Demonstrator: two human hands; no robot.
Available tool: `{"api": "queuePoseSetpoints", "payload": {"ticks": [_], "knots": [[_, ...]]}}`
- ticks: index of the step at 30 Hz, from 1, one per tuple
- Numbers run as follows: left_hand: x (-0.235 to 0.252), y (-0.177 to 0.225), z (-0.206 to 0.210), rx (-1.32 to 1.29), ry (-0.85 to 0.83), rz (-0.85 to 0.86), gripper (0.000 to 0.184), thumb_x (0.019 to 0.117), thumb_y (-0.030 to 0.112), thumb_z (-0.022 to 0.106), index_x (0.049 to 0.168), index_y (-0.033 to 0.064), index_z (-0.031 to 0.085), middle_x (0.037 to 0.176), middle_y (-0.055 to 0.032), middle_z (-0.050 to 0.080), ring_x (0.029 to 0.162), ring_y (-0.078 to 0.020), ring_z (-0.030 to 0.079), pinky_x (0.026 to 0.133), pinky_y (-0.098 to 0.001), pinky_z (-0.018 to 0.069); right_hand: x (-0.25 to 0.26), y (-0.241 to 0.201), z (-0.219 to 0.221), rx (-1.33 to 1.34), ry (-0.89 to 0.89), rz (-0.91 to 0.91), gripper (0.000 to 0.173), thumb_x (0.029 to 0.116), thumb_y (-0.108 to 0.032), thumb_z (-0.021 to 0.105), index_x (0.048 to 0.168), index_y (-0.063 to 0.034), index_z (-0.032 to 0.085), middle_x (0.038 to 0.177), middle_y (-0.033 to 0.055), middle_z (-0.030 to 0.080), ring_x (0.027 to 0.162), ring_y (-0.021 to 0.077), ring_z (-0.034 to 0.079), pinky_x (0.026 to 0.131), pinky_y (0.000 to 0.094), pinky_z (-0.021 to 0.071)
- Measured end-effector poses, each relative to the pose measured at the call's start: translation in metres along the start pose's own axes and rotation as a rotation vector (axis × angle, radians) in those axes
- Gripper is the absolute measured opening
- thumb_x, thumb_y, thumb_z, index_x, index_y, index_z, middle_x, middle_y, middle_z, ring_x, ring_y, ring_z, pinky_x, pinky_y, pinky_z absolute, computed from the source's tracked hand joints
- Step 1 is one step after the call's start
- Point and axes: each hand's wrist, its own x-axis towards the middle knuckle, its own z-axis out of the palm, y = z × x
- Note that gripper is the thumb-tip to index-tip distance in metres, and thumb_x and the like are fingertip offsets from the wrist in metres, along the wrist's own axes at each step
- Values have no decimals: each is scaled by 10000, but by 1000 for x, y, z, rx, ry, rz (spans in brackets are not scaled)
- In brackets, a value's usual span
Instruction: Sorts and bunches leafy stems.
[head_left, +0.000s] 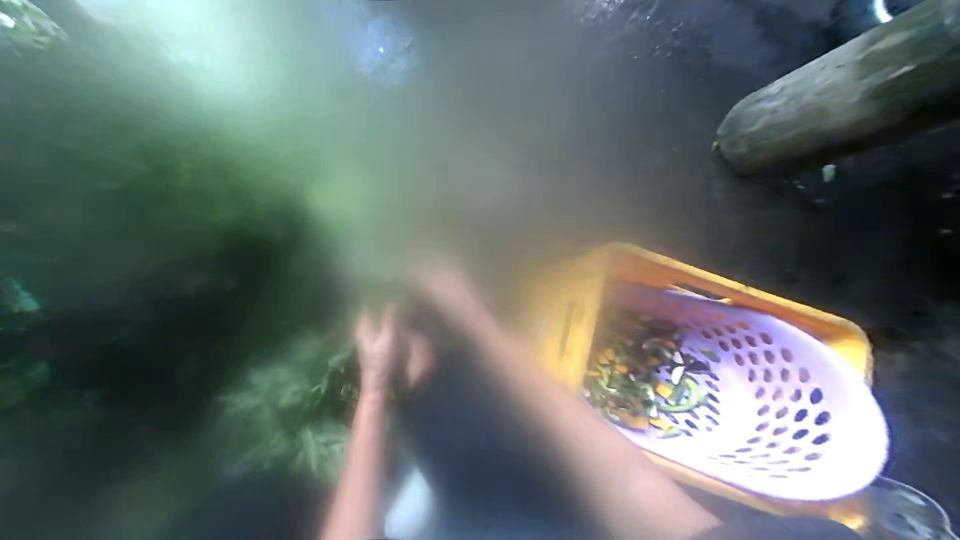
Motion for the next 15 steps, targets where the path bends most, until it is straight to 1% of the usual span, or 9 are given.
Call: {"api": "queuePoseSetpoints", "payload": {"ticks": [2, 4, 5, 6, 8, 9, 10, 13, 15], "knots": [[-2, -3, -6, 37, -15, 44, 214, 1039, 53, 531, 1200, -88, 535, 796, -54, 689, 551, -62, 562, 510, -210, 488, 0, 2, 2, -18, 0, -27, 217, 1044, -191, 602, 1142, -27, 704, 936, 52, 732, 807, 99, 688, 754, 282, 588], [-5, -12, -15, 167, -18, 103, 261, 1047, 109, 525, 1225, -82, 529, 759, -7, 626, 581, -57, 553, 541, -216, 490, -4, 2, 2, -59, -29, -22, 198, 1030, -173, 622, 1149, -39, 708, 953, 42, 727, 801, 79, 672, 741, 257, 575], [-6, -18, -20, 295, -10, 153, 301, 1049, 148, 519, 1235, -87, 544, 753, 6, 616, 605, -53, 571, 575, -223, 511, -6, 0, 3, -80, -38, 11, 222, 1024, -172, 633, 1195, -44, 694, 989, 52, 730, 812, 91, 681, 738, 266, 583], [-8, -23, -26, 436, -3, 206, 345, 1054, 176, 507, 1246, -105, 563, 757, -7, 622, 637, -60, 592, 621, -240, 533, -7, -3, 4, -99, -39, 66, 306, 1023, -183, 636, 1302, -60, 647, 1088, 76, 726, 865, 129, 695, 756, 307, 591], [-13, -29, -34, 678, 8, 295, 370, 1063, 198, 495, 1212, -119, 613, 745, -58, 652, 657, -99, 632, 669, -283, 564, 1, -2, 2, -61, -11, 139, 506, 1031, -250, 603, 1500, -123, 461, 1345, 109, 627, 1062, 232, 668, 833, 434, 584], [-15, -30, -37, 752, 6, 322, 363, 1065, 200, 495, 1188, -114, 632, 750, -82, 666, 668, -124, 651, 683, -303, 575, 14, 3, 1, -5, 51, 113, 528, 1025, -286, 583, 1508, -134, 434, 1351, 105, 606, 1095, 242, 656, 838, 457, 591], [-17, -32, -39, 813, 4, 343, 355, 1067, 205, 499, 1165, -103, 646, 752, -100, 673, 676, -149, 667, 693, -321, 584, 32, 7, -2, 62, 135, 89, 541, 1018, -325, 583, 1505, -133, 447, 1365, 101, 599, 1137, 246, 652, 858, 476, 601], [-23, -40, -42, 947, 11, 412, 346, 1061, 222, 524, 1117, -85, 675, 767, -144, 693, 685, -221, 699, 686, -371, 594, 67, 5, -18, 175, 284, 145, 589, 1008, -496, 556, 1487, -157, 501, 1476, 66, 534, 1328, 227, 523, 1039, 511, 483], [-24, -45, -43, 979, -3, 428, 330, 1059, 210, 529, 1137, -73, 679, 823, -156, 719, 734, -241, 724, 711, -386, 604, 81, 4, -24, 186, 372, 254, 605, 978, -558, 608, 1428, -156, 566, 1435, 80, 562, 1315, 251, 528, 1029, 546, 482]]}}
